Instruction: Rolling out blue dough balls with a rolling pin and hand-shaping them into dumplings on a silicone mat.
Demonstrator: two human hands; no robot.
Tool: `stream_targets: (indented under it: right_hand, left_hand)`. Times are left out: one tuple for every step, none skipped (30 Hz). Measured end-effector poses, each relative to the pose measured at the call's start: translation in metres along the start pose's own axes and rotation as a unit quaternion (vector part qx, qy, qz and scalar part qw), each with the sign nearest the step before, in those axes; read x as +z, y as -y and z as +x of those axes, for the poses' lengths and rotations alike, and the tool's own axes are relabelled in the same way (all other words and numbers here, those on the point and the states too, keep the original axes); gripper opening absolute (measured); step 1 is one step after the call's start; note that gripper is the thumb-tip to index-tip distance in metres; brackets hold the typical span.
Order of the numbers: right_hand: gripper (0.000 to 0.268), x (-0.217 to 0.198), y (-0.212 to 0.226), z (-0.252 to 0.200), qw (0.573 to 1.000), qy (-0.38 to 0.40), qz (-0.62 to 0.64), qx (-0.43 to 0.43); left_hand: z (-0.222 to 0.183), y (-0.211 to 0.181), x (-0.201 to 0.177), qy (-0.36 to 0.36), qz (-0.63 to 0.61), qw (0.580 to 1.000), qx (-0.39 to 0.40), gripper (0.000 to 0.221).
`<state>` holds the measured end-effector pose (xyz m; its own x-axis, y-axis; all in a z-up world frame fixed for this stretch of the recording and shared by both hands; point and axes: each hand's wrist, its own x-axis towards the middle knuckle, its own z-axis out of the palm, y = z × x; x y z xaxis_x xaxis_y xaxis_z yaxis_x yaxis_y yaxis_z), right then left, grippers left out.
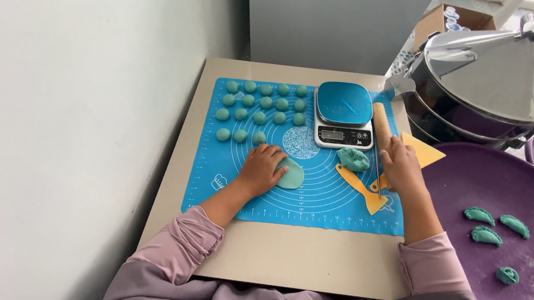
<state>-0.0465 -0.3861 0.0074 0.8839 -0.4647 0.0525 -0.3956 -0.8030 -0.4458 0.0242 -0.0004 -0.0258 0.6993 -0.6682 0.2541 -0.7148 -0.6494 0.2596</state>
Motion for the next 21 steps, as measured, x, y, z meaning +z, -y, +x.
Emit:
stream_targets:
  right_hand:
    - [0.065, -0.002, 0.003, -0.003, 1.0, -0.001, -0.001, -0.003]
    - [0.065, -0.003, 0.006, -0.006, 0.999, -0.006, -0.04, -0.004]
    - [0.066, -0.004, 0.009, -0.009, 0.997, -0.012, -0.08, -0.005]
    - [0.066, -0.01, 0.021, -0.019, 0.997, -0.011, -0.08, -0.006]
    - [0.062, -0.016, 0.032, -0.029, 0.992, -0.067, -0.09, -0.054]
    - [0.059, -0.021, 0.042, -0.04, 0.983, -0.121, -0.099, -0.099]
    - [0.059, -0.014, 0.044, -0.04, 0.983, -0.12, -0.1, -0.099]
    - [0.052, -0.008, 0.047, -0.04, 0.957, -0.195, -0.107, -0.184]
    - [0.046, -0.002, 0.05, -0.039, 0.918, -0.269, -0.113, -0.267]
    - [0.046, 0.002, 0.065, -0.052, 0.918, -0.27, -0.113, -0.266]
    - [0.047, 0.006, 0.081, -0.065, 0.928, -0.211, -0.023, -0.306]
    - [0.048, 0.009, 0.096, -0.078, 0.926, -0.149, 0.067, -0.341]
    - [0.048, 0.024, 0.102, -0.084, 0.926, -0.151, 0.068, -0.34]
    - [0.056, 0.038, 0.106, -0.09, 0.925, -0.083, 0.093, -0.358]
    - [0.065, 0.053, 0.111, -0.097, 0.92, -0.016, 0.117, -0.374]
    - [0.065, 0.056, 0.114, -0.1, 0.921, -0.017, 0.118, -0.372]
    - [0.043, 0.058, 0.117, -0.103, 0.914, 0.006, 0.168, -0.371]
    - [0.021, 0.06, 0.12, -0.105, 0.903, 0.029, 0.216, -0.371]
    - [0.021, 0.062, 0.118, -0.104, 0.903, 0.027, 0.216, -0.37]
    - [0.008, 0.063, 0.117, -0.102, 0.898, 0.02, 0.243, -0.368]
    - [0.008, 0.065, 0.117, -0.1, 0.891, 0.013, 0.269, -0.365]
  left_hand:
    - [0.002, 0.001, 0.005, -0.003, 0.0, 1.0, -0.002, 0.04]
    - [0.005, 0.002, 0.009, -0.004, -0.03, 1.0, -0.009, 0.033]
    - [0.007, 0.004, 0.014, -0.006, -0.06, 0.998, -0.017, 0.026]
    - [0.007, 0.003, 0.013, -0.007, -0.06, 0.998, -0.018, 0.026]
    - [0.007, 0.001, 0.012, -0.017, -0.076, 0.997, -0.008, 0.021]
    - [0.007, -0.001, 0.012, -0.026, -0.093, 0.995, 0.002, 0.017]
    - [0.005, -0.004, 0.009, -0.025, -0.094, 0.995, 0.002, 0.017]
    - [0.004, -0.006, 0.005, -0.038, -0.136, 0.99, 0.011, 0.018]
    - [0.003, -0.009, 0.0, -0.05, -0.177, 0.983, 0.02, 0.019]
    - [-0.002, -0.017, -0.008, -0.05, -0.176, 0.983, 0.021, 0.019]
    - [-0.007, -0.024, -0.017, -0.059, -0.198, 0.978, 0.036, 0.018]
    - [-0.012, -0.032, -0.025, -0.067, -0.22, 0.972, 0.052, 0.017]
    - [-0.014, -0.034, -0.022, -0.067, -0.219, 0.972, 0.054, 0.017]
    - [-0.017, -0.037, -0.018, -0.114, -0.199, 0.968, 0.097, 0.014]
    - [-0.021, -0.039, -0.014, -0.161, -0.178, 0.96, 0.14, 0.012]
    - [-0.024, -0.044, -0.022, -0.16, -0.179, 0.96, 0.142, 0.012]
    - [-0.028, -0.05, -0.03, -0.168, -0.197, 0.954, 0.149, 0.011]
    - [-0.03, -0.054, -0.038, -0.178, -0.214, 0.948, 0.156, 0.01]
    - [-0.032, -0.055, -0.041, -0.178, -0.214, 0.947, 0.158, 0.01]
    - [-0.034, -0.055, -0.045, -0.159, -0.258, 0.944, 0.132, 0.013]
    - [-0.036, -0.055, -0.048, -0.14, -0.301, 0.937, 0.106, 0.016]
